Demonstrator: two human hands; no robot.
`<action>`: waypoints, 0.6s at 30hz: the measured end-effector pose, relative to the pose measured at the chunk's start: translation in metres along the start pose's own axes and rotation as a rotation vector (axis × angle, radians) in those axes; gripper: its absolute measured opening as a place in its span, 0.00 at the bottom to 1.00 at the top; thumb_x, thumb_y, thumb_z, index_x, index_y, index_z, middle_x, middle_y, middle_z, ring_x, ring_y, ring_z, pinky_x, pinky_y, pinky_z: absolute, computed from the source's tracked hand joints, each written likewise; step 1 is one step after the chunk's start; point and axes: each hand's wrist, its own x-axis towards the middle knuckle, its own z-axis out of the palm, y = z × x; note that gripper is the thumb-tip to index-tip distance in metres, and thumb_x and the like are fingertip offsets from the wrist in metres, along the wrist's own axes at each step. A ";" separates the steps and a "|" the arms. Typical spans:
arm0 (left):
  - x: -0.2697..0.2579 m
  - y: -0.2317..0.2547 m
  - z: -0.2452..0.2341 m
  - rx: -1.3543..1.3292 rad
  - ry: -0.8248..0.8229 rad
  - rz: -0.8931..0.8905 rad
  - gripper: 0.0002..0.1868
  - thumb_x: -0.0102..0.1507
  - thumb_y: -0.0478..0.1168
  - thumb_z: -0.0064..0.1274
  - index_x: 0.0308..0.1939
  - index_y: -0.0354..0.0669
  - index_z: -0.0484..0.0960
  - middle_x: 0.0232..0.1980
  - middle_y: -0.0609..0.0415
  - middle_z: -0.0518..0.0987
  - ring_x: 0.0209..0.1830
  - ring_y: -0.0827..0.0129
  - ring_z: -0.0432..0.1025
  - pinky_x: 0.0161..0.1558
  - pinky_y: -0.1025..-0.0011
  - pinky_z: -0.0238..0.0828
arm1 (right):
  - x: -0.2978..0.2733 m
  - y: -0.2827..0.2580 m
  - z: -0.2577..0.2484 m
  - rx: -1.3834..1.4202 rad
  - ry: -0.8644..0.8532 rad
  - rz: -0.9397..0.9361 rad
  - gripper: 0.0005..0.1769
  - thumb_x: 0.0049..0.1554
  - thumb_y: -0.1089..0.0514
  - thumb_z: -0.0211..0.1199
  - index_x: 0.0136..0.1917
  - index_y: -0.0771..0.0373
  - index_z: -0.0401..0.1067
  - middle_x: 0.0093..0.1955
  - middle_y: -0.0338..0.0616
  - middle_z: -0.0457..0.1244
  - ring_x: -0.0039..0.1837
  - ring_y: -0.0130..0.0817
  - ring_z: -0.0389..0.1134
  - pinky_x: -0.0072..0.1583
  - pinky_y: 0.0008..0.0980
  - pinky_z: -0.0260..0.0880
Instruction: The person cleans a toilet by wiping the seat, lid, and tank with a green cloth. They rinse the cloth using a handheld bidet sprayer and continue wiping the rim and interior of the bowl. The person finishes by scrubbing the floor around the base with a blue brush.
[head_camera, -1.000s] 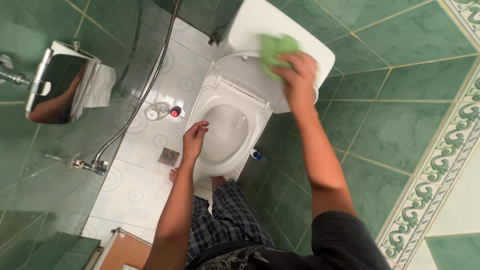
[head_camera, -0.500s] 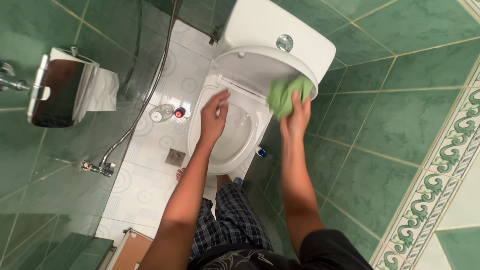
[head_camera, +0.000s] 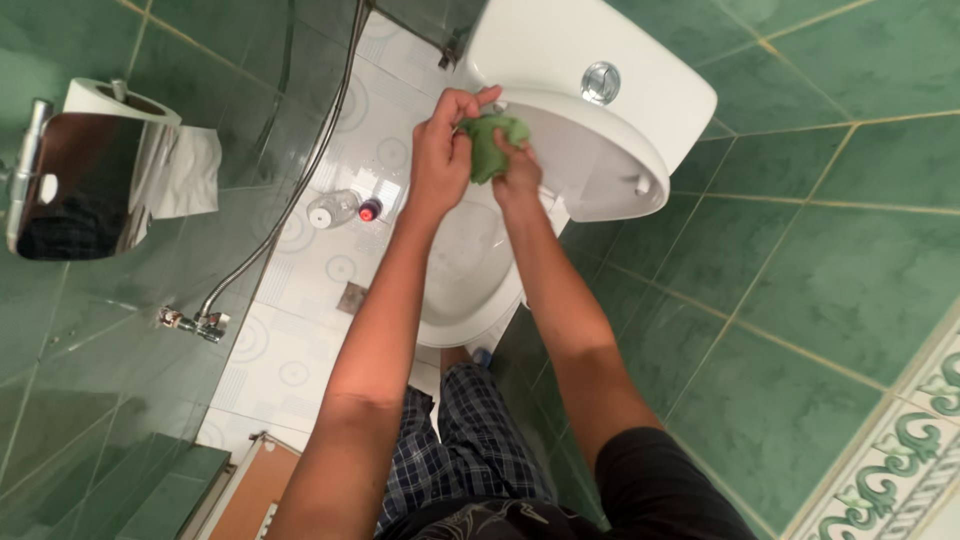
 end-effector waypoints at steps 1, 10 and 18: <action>0.003 -0.003 -0.005 -0.025 -0.039 0.028 0.19 0.54 0.19 0.27 0.45 0.34 0.66 0.64 0.37 0.81 0.71 0.54 0.73 0.72 0.63 0.66 | -0.014 -0.017 0.009 0.014 -0.085 0.032 0.19 0.62 0.70 0.61 0.66 0.70 0.67 0.60 0.51 0.66 0.61 0.45 0.69 0.62 0.43 0.72; 0.017 -0.007 -0.023 -0.131 -0.147 -0.086 0.16 0.51 0.20 0.27 0.40 0.35 0.64 0.63 0.37 0.81 0.61 0.57 0.74 0.66 0.66 0.70 | 0.023 0.060 0.049 0.145 -0.184 0.053 0.29 0.65 0.67 0.48 0.77 0.56 0.55 0.70 0.46 0.57 0.69 0.41 0.61 0.71 0.46 0.64; 0.005 -0.011 -0.009 0.023 -0.067 0.042 0.16 0.53 0.22 0.30 0.43 0.35 0.67 0.65 0.40 0.81 0.61 0.59 0.76 0.60 0.70 0.70 | 0.094 0.137 -0.013 0.741 -0.510 0.254 0.23 0.71 0.58 0.37 0.77 0.58 0.56 0.73 0.40 0.56 0.75 0.34 0.58 0.75 0.36 0.57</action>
